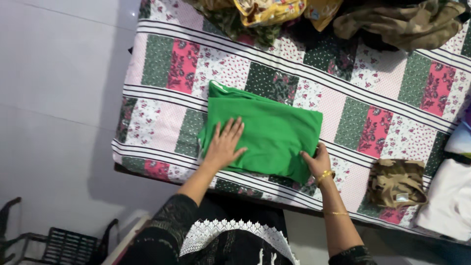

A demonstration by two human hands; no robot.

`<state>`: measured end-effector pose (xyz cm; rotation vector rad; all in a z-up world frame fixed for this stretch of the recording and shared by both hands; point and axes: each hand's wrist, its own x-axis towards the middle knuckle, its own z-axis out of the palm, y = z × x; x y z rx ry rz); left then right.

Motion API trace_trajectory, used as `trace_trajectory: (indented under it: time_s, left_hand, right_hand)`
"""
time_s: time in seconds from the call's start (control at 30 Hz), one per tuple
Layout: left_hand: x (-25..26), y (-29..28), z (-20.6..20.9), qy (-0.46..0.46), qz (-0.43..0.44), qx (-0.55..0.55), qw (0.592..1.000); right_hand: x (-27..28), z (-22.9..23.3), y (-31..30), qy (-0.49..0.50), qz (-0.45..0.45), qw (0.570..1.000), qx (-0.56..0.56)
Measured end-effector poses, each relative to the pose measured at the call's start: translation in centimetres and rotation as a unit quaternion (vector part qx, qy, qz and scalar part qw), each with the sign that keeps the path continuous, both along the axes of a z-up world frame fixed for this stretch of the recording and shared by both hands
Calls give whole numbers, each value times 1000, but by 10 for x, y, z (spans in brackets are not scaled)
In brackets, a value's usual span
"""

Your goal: The person folds several garments on a bed, including a green shirt, a camouflage-patterned item, and a yellow floral dress. They smooth and align each piece before folding it into a compact shape and placing it aside.

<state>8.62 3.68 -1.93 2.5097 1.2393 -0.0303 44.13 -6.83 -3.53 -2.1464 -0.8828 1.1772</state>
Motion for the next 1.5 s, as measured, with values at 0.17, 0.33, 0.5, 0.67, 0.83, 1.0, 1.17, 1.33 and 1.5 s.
trace_trajectory:
  time_s: [0.17,0.33,0.5,0.67,0.83,1.0,1.17,1.33,1.5]
  left_hand:
    - [-46,-16,5,-26,141,-46,989]
    - [-103,3,-41,-286,317,-137,894]
    - [-140,31,-91,-383,455,-422,684]
    - [-135,15,-112,-369,435,-445,690]
    - [-122,6,-107,-376,382,-354,766]
    - [-102,15,-40,-270,371,-271,846]
    - [-70,4,9,-314,287,-163,890]
    - [-57,6,23,-568,384,-578,443]
    - [-38,-2,69,-652,292,-652,254]
  right_hand:
    - [-78,46,21,163,-39,977,133]
    - [-216,83,69,124,-22,978,166]
    - [-299,61,103,-53,51,993,92]
    - [-321,29,110,-56,90,985,138]
    - [-267,20,79,-467,-16,860,205]
    - [-215,-24,52,-84,-144,986,-3]
    - [-227,11,58,-39,-85,995,35]
    - [-298,140,58,-163,85,981,60]
    - [-280,239,17,-83,161,973,145]
